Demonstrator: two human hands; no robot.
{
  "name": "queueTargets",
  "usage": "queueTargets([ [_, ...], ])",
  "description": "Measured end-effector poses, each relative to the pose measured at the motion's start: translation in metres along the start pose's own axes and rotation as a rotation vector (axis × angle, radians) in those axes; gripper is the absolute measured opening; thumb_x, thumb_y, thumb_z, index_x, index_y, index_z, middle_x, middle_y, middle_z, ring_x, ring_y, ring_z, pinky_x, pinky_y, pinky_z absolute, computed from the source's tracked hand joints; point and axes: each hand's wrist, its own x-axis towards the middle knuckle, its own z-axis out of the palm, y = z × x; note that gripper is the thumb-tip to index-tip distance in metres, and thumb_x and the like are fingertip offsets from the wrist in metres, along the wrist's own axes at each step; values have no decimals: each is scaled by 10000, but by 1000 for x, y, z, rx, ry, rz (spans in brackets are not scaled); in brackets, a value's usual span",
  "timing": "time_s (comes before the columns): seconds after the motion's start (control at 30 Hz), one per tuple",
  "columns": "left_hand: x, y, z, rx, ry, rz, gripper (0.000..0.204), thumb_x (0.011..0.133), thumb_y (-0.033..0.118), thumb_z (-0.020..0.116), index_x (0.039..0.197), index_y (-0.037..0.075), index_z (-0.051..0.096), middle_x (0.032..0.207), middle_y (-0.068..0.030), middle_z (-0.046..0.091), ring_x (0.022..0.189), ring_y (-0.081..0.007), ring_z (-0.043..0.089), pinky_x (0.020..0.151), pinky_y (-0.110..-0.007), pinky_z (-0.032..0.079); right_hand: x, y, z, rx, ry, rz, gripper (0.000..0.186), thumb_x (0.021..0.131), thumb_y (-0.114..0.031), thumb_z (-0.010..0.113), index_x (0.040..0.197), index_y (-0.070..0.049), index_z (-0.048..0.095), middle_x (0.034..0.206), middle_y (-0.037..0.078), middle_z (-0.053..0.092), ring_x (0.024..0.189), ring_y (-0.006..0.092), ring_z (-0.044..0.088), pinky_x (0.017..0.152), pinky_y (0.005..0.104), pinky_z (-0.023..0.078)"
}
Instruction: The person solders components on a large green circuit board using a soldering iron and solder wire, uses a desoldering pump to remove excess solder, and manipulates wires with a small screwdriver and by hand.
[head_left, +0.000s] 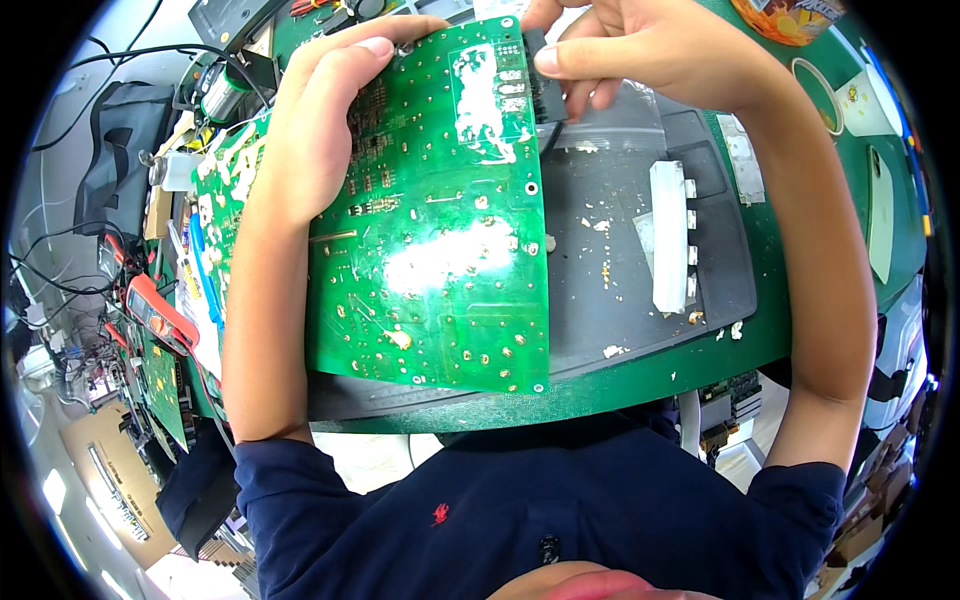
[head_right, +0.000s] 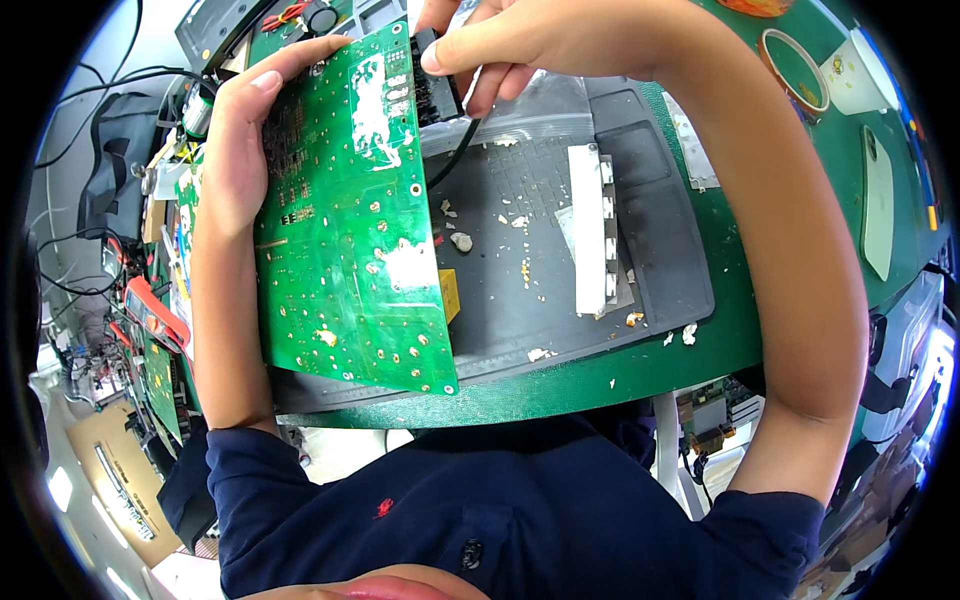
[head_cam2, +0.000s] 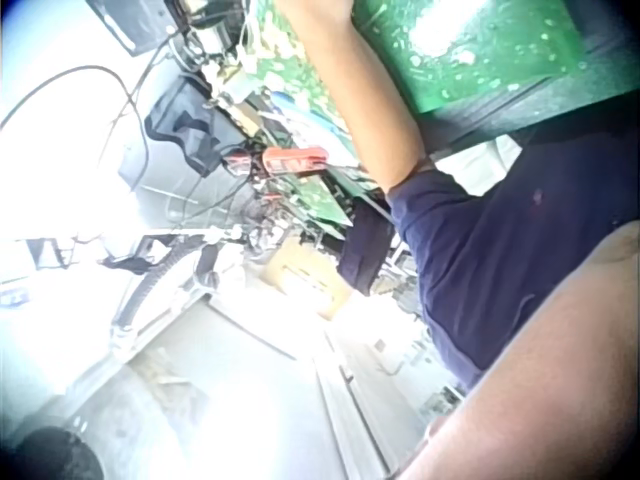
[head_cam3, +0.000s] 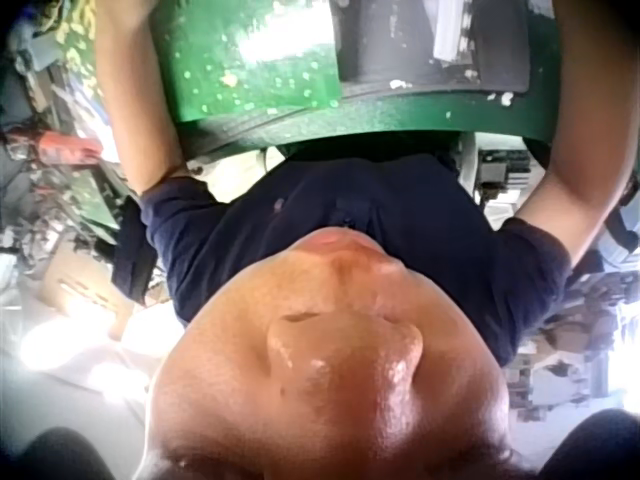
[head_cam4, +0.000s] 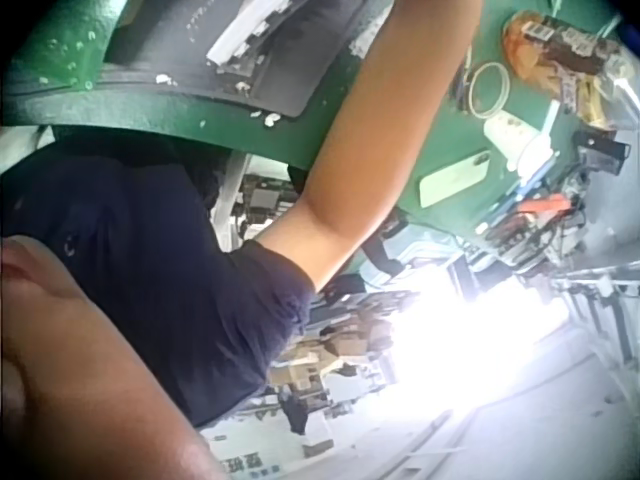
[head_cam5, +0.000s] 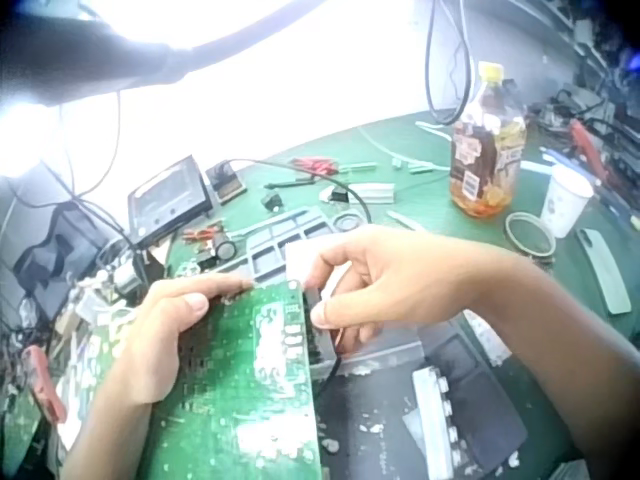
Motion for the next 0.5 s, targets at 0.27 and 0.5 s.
queueTargets([
  [0.27, 0, 1, 6, -38, 56, 3, 513, 964, 278, 437, 1232, -93, 670, 1057, -128, 724, 955, -165, 661, 903, -285, 494, 10, 14, 2, 23, 42, 88, 401, 974, -168, 694, 1251, 64, 518, 928, 128, 736, 833, 166, 732, 722, 267, 571],
  [0.5, -1, -2, 2, 12, 54, -25, 572, 942, 301, 434, 1296, -102, 635, 1174, -161, 709, 1051, -196, 663, 976, -294, 481, 16, 23, 3, 50, 47, 52, 364, 968, -168, 702, 1202, 49, 526, 926, 137, 737, 812, 177, 743, 708, 272, 573],
])
